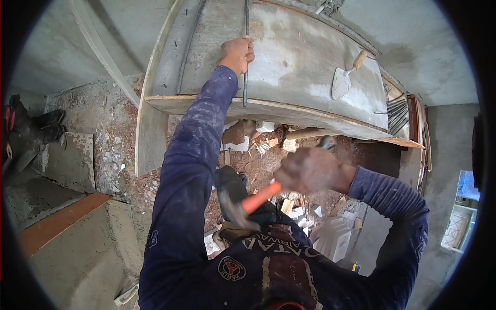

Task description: Securing metal reinforcement bars into a concrete or wooden form using a hammer.

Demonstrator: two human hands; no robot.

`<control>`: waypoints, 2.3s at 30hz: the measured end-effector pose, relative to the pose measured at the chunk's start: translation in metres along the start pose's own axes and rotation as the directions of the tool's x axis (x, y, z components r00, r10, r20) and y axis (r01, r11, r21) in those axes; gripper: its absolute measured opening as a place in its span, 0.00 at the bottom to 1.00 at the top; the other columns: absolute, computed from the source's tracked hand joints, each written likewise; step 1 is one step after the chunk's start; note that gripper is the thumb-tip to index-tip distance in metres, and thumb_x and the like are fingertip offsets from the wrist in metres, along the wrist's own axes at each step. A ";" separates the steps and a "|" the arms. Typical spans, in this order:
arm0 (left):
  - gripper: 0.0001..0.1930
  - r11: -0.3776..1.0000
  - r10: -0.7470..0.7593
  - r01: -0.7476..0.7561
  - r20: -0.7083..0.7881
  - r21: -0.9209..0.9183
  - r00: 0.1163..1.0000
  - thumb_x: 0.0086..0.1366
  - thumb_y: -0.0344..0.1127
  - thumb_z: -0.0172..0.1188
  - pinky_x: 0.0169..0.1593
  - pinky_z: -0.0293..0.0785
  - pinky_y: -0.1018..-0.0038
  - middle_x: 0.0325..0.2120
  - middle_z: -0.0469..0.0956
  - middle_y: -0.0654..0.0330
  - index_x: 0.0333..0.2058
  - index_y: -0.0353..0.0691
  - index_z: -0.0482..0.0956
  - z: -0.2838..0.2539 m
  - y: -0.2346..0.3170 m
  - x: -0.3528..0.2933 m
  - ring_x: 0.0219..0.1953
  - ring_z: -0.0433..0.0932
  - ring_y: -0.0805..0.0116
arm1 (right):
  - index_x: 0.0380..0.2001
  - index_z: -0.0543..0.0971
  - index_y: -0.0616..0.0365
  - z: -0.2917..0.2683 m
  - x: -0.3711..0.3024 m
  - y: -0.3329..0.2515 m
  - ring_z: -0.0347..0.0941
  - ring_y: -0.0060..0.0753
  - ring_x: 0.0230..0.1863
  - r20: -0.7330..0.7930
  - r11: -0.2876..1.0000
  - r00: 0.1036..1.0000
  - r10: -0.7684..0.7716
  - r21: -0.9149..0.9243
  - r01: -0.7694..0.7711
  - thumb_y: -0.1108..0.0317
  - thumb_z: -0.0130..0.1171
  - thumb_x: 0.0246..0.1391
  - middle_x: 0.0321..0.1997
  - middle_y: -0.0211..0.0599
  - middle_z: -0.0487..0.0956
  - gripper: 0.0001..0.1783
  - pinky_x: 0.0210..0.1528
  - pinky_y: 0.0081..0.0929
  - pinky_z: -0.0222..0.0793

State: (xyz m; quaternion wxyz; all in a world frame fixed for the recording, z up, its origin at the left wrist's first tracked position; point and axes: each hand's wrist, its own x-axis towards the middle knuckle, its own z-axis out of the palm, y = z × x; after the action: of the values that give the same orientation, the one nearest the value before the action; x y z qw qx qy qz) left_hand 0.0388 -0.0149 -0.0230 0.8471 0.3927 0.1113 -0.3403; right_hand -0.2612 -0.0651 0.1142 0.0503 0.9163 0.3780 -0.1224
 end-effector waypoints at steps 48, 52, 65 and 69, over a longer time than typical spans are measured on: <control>0.12 0.998 -0.022 0.022 -0.015 0.052 1.000 0.75 0.36 0.48 0.14 0.49 0.78 0.19 0.61 0.69 0.39 0.31 0.72 0.002 0.012 0.007 0.14 0.53 0.80 | 0.32 0.70 0.54 0.001 -0.005 0.046 0.73 0.29 0.19 0.071 0.884 0.882 0.465 -0.080 -0.460 0.48 0.44 0.66 0.17 0.30 0.71 0.21 0.17 0.34 0.69; 0.10 0.997 -0.052 0.052 -0.011 0.063 0.999 0.75 0.34 0.48 0.14 0.48 0.79 0.19 0.61 0.68 0.38 0.31 0.71 0.008 0.004 0.004 0.14 0.53 0.80 | 0.31 0.70 0.53 0.011 0.002 0.018 0.71 0.28 0.15 -0.066 0.978 0.976 -0.208 -0.030 0.207 0.48 0.43 0.66 0.17 0.31 0.68 0.20 0.13 0.30 0.66; 0.11 0.997 -0.036 0.038 -0.026 0.074 0.999 0.74 0.34 0.49 0.15 0.49 0.79 0.21 0.63 0.67 0.39 0.29 0.72 0.013 0.009 -0.006 0.15 0.55 0.79 | 0.30 0.71 0.54 -0.002 0.000 0.044 0.73 0.32 0.18 0.058 0.996 0.998 0.023 -0.086 -0.017 0.48 0.49 0.64 0.19 0.31 0.72 0.20 0.16 0.33 0.70; 0.12 0.991 -0.036 0.043 -0.054 0.127 0.998 0.75 0.35 0.50 0.15 0.50 0.79 0.21 0.62 0.66 0.39 0.29 0.71 0.010 0.010 -0.004 0.15 0.54 0.79 | 0.30 0.71 0.52 0.003 -0.008 0.050 0.72 0.29 0.17 0.043 0.828 0.829 0.558 -0.083 -0.554 0.51 0.53 0.60 0.19 0.29 0.70 0.16 0.16 0.30 0.70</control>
State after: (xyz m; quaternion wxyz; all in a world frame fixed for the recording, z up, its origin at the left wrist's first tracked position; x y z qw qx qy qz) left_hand 0.0411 -0.0159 -0.0086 0.8101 0.4527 0.1186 -0.3532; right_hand -0.2319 -0.1063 0.1135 0.1268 0.9799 0.0971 -0.1195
